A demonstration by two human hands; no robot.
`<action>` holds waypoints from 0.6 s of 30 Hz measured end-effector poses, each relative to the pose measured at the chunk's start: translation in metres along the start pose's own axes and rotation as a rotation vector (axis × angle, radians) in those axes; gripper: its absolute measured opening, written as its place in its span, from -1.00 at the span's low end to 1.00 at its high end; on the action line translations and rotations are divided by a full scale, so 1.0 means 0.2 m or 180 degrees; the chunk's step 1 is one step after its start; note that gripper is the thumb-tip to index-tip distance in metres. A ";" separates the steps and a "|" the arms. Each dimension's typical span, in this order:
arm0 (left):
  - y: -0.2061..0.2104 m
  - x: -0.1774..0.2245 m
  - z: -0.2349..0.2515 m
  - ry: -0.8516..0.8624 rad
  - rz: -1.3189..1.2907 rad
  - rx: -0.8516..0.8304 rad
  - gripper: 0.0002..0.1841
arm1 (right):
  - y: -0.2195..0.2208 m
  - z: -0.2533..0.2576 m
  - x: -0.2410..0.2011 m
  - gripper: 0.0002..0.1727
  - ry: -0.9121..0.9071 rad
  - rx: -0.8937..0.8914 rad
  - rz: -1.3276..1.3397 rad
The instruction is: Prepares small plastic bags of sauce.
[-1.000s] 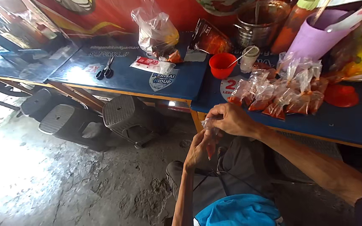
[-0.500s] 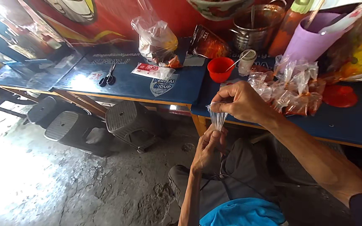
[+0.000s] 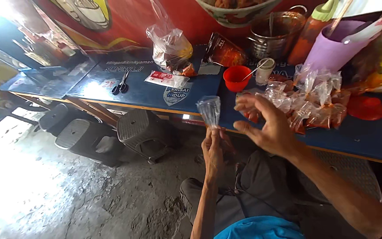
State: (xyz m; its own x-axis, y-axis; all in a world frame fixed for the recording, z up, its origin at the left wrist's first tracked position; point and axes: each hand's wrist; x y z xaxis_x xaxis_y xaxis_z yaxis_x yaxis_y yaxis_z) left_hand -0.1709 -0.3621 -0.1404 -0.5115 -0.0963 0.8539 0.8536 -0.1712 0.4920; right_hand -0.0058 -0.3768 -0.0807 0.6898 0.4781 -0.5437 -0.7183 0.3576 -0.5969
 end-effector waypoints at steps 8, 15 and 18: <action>0.15 -0.02 -0.01 -0.0273 -0.0366 0.0531 -0.62 | 0.35 -0.32 0.13 -0.49 0.0312 0.0185 0.1089; 0.07 0.07 0.02 -0.1047 0.0000 -0.0082 -0.64 | 0.24 -0.28 0.08 -0.70 0.2812 -0.0645 0.4213; 0.07 0.05 0.03 -0.0985 -0.0116 0.0079 -0.64 | 0.24 -0.29 0.06 -0.64 0.3391 -0.0726 0.4758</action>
State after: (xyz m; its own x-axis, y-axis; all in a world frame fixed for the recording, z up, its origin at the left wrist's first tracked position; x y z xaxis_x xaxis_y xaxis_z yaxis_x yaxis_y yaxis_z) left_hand -0.1644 -0.3604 -0.1242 -0.4908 0.2133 0.8448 0.8393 -0.1447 0.5241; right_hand -0.0264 -0.4001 -0.1501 -0.6077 -0.4230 -0.6722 -0.7477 0.0192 0.6638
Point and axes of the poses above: each hand's wrist, its own z-axis towards the middle knuckle, its own y-axis out of the palm, x = y × z, and after that the axes turned 7 degrees about -z, right-handed
